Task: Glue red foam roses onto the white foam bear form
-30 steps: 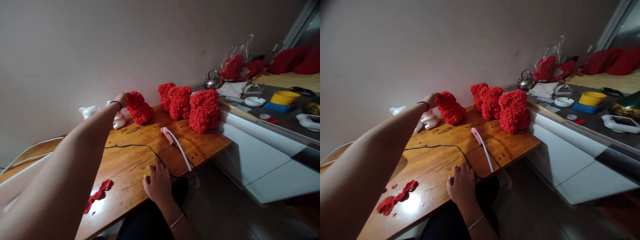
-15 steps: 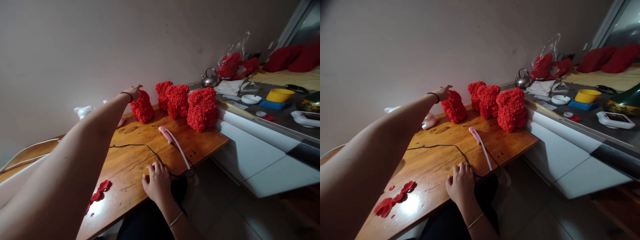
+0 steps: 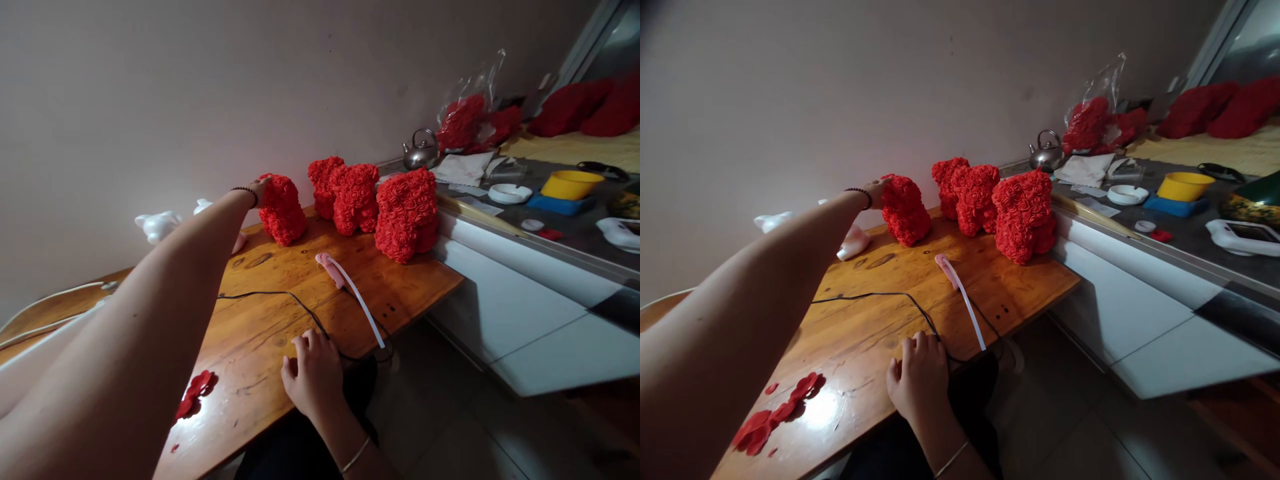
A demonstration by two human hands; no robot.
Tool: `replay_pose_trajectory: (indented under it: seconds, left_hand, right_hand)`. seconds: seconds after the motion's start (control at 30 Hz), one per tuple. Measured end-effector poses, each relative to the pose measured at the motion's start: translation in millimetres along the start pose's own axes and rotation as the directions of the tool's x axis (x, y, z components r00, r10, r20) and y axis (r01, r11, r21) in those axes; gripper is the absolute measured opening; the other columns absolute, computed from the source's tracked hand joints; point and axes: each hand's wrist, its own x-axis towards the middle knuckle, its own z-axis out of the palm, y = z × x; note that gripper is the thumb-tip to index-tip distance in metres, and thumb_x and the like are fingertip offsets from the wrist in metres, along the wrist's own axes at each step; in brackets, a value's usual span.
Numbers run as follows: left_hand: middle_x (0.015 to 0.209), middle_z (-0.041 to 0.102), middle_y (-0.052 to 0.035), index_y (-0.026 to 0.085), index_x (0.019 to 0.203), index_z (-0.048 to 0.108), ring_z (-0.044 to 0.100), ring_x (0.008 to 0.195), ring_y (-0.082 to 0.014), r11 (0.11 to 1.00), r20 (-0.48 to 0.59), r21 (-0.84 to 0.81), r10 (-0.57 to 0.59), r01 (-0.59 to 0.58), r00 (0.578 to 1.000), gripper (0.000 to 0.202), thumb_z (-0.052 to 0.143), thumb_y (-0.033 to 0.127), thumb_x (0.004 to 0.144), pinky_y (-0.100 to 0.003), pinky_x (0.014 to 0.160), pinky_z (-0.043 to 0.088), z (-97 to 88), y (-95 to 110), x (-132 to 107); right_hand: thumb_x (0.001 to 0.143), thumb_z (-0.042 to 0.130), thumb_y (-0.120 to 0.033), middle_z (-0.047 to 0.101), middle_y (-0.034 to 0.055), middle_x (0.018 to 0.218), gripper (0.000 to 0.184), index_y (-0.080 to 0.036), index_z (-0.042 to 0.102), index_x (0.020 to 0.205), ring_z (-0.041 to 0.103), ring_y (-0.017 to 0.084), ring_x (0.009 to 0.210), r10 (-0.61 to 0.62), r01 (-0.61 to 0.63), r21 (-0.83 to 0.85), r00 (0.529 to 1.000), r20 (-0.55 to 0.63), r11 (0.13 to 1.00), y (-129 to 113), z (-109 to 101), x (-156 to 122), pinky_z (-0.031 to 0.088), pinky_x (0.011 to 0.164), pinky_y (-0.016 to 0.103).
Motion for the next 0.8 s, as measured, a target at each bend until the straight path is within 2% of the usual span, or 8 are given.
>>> replay_pose_trajectory:
  seconds: [0.1,0.23,0.33,0.47,0.53,0.63,0.73,0.8]
  left_hand:
    - [0.156,0.041,-0.0205,0.026,0.161,0.032,0.051,0.137,-0.0416,0.993,0.056,0.101,-0.066,0.06,0.996,0.114,0.087,0.02,0.062,-0.052,0.113,0.042,-2.8,0.2,-4.2]
    - [0.157,0.039,-0.0187,0.025,0.161,0.033,0.045,0.14,-0.0393,0.982,0.08,0.185,-0.06,0.044,0.995,0.12,0.095,0.024,0.058,-0.05,0.117,0.037,-13.2,9.0,-7.2]
    - [0.155,0.042,-0.0194,0.023,0.159,0.038,0.043,0.14,-0.0408,0.975,0.077,0.223,-0.041,0.023,0.996,0.113,0.094,0.037,0.062,-0.05,0.117,0.036,-18.0,18.4,-9.6]
    - [0.149,0.049,-0.0232,0.018,0.153,0.047,0.046,0.137,-0.0431,0.955,0.041,0.297,-0.04,0.026,0.998,0.091,0.079,0.055,0.076,-0.052,0.112,0.041,-17.1,34.4,-15.6]
    - [0.146,0.053,-0.0251,0.013,0.148,0.052,0.048,0.136,-0.0423,0.949,-0.002,0.312,-0.054,0.052,0.999,0.08,0.069,0.057,0.084,-0.052,0.111,0.041,-15.9,43.2,-18.7]
    - [0.145,0.055,-0.0278,0.009,0.146,0.054,0.049,0.136,-0.0432,0.957,-0.03,0.264,-0.116,0.12,0.993,0.078,0.063,0.06,0.087,-0.055,0.111,0.041,-18.3,52.9,-22.5]
    - [0.145,0.056,-0.0254,0.012,0.148,0.052,0.052,0.134,-0.0421,0.964,0.003,0.197,-0.181,0.177,0.983,0.082,0.066,0.062,0.084,-0.056,0.109,0.042,-29.4,54.7,-27.2]
    - [0.142,0.06,-0.0224,0.015,0.149,0.051,0.054,0.131,-0.039,0.964,0.0,0.182,-0.195,0.192,0.981,0.078,0.069,0.057,0.085,-0.055,0.109,0.043,-42.2,54.3,-33.9]
  right_hand:
    - [0.089,0.061,-0.033,0.065,0.007,0.107,0.019,-0.023,0.062,0.104,0.06,0.025,0.1,-0.01,0.009,-0.015,1.0,-0.015,1.0,0.4,2.1,-1.5,0.045,0.087,0.042]
    - [0.091,0.059,-0.034,0.065,0.007,0.106,0.019,-0.023,0.062,0.106,0.06,0.025,0.1,-0.013,0.012,-0.02,1.0,-0.027,1.0,1.5,4.3,-3.4,0.045,0.086,0.042]
    - [0.09,0.06,-0.033,0.065,0.0074,0.106,0.019,-0.023,0.062,0.107,0.06,0.024,0.1,-0.019,0.018,-0.022,0.999,-0.032,1.0,1.8,4.8,-3.7,0.044,0.086,0.041]
    - [0.089,0.061,-0.031,0.065,0.0077,0.106,0.02,-0.023,0.062,0.107,0.06,0.024,0.1,-0.016,0.015,-0.032,0.999,-0.039,0.999,1.4,4.6,-3.1,0.044,0.086,0.041]
    - [0.089,0.061,-0.03,0.065,0.0076,0.106,0.02,-0.023,0.062,0.108,0.06,0.024,0.1,-0.014,0.013,-0.034,0.999,-0.046,0.999,1.3,4.5,-2.8,0.044,0.086,0.041]
    - [0.089,0.06,-0.03,0.065,0.0073,0.106,0.02,-0.023,0.064,0.107,0.06,0.024,0.1,-0.013,0.011,-0.032,0.999,-0.043,0.999,1.4,3.8,-2.4,0.045,0.088,0.041]
    - [0.089,0.061,-0.031,0.065,0.008,0.106,0.018,-0.022,0.065,0.105,0.06,0.024,0.101,-0.011,0.01,-0.036,1.0,-0.021,0.999,1.1,1.3,-1.9,0.044,0.09,0.041]
    - [0.09,0.06,-0.032,0.065,0.0082,0.106,0.019,-0.022,0.066,0.105,0.06,0.024,0.102,-0.007,0.006,-0.043,1.0,-0.006,0.999,0.4,-1.2,-1.6,0.043,0.091,0.04]
